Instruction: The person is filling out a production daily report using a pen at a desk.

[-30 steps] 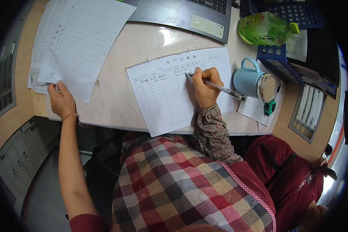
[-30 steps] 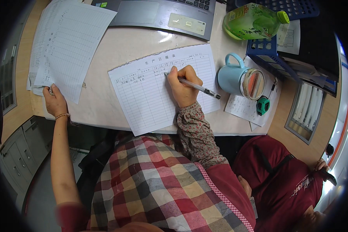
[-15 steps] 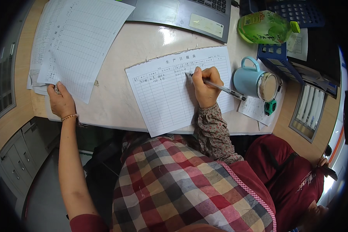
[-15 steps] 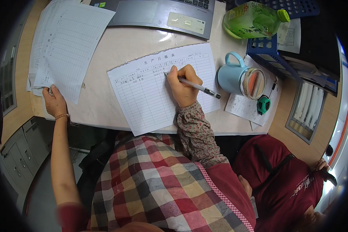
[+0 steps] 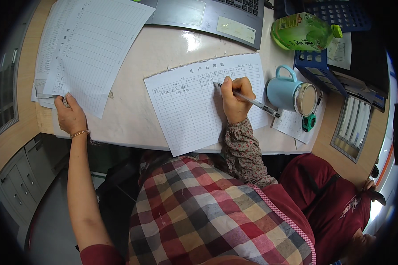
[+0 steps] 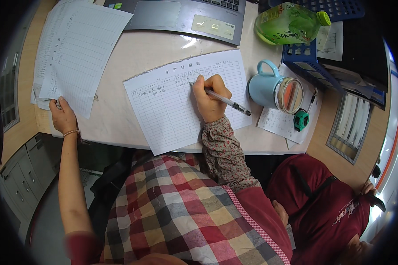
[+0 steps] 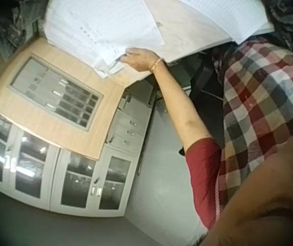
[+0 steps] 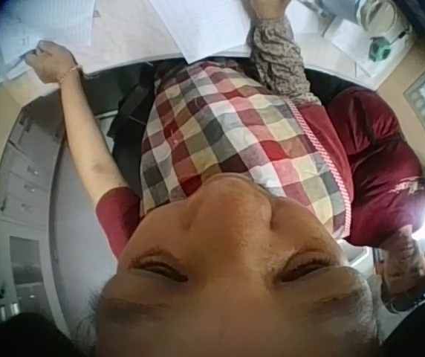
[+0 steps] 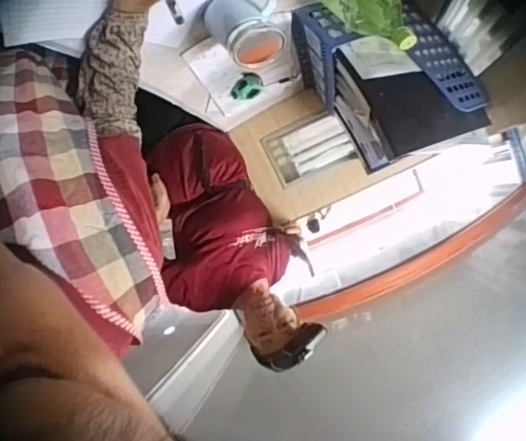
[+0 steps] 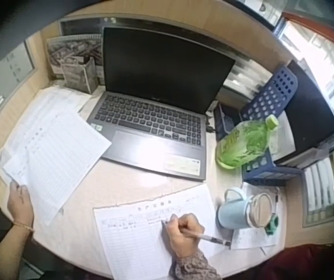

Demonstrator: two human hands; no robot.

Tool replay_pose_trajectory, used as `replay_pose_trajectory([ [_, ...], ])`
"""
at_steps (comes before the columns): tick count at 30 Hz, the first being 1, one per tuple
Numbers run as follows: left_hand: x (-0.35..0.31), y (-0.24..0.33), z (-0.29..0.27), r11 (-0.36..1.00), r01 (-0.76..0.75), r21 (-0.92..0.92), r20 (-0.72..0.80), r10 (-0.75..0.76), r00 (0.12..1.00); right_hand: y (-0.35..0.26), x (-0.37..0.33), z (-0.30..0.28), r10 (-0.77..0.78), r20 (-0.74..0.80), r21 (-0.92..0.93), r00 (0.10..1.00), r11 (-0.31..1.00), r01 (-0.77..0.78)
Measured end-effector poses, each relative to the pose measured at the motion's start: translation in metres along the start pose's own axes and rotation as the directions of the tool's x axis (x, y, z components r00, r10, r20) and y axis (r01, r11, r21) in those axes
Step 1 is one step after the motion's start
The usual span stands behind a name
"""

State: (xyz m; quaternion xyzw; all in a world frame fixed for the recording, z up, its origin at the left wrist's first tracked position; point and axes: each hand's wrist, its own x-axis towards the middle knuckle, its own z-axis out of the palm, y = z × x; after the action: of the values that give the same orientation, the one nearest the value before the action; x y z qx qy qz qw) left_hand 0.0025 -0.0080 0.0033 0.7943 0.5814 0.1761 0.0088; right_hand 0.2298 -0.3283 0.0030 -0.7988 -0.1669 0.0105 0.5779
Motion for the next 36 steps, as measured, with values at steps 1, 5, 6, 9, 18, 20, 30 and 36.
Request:
replay_pose_trajectory([
  [1,0.0,0.001,0.0,1.0,0.005,0.003,0.009,-0.005,1.0,0.0,0.001,0.0,-0.011,0.0,-0.006,1.0,1.0,0.011],
  [5,0.001,0.002,0.004,1.0,-0.014,-0.001,0.003,0.014,1.0,0.003,0.005,-0.006,0.071,-0.072,0.229,0.995,0.972,-0.053],
  [6,0.002,0.001,0.006,1.0,-0.015,-0.01,0.0,0.015,1.0,0.002,0.007,-0.009,0.135,-0.078,0.318,0.988,0.942,-0.103],
  [9,0.002,-0.002,0.007,1.0,-0.001,-0.003,0.002,0.001,1.0,0.011,0.015,-0.021,0.119,-0.131,0.319,0.984,0.945,-0.072],
  [18,0.002,-0.007,0.01,1.0,0.007,0.006,0.038,-0.007,0.999,0.012,0.023,-0.037,0.148,-0.051,0.145,0.988,0.98,-0.139],
  [20,0.002,-0.006,0.009,1.0,0.009,0.006,0.033,-0.009,0.999,0.011,0.027,-0.04,0.127,0.084,0.046,0.988,0.99,-0.132],
  [30,0.003,-0.006,0.01,1.0,0.023,0.017,0.037,-0.024,0.999,0.014,0.021,-0.034,-0.082,-0.066,-0.036,0.994,0.996,0.08],
  [36,0.003,-0.008,0.011,1.0,0.029,0.011,0.052,-0.029,0.998,0.013,0.022,-0.035,0.027,-0.032,-0.042,0.999,0.999,-0.028],
])
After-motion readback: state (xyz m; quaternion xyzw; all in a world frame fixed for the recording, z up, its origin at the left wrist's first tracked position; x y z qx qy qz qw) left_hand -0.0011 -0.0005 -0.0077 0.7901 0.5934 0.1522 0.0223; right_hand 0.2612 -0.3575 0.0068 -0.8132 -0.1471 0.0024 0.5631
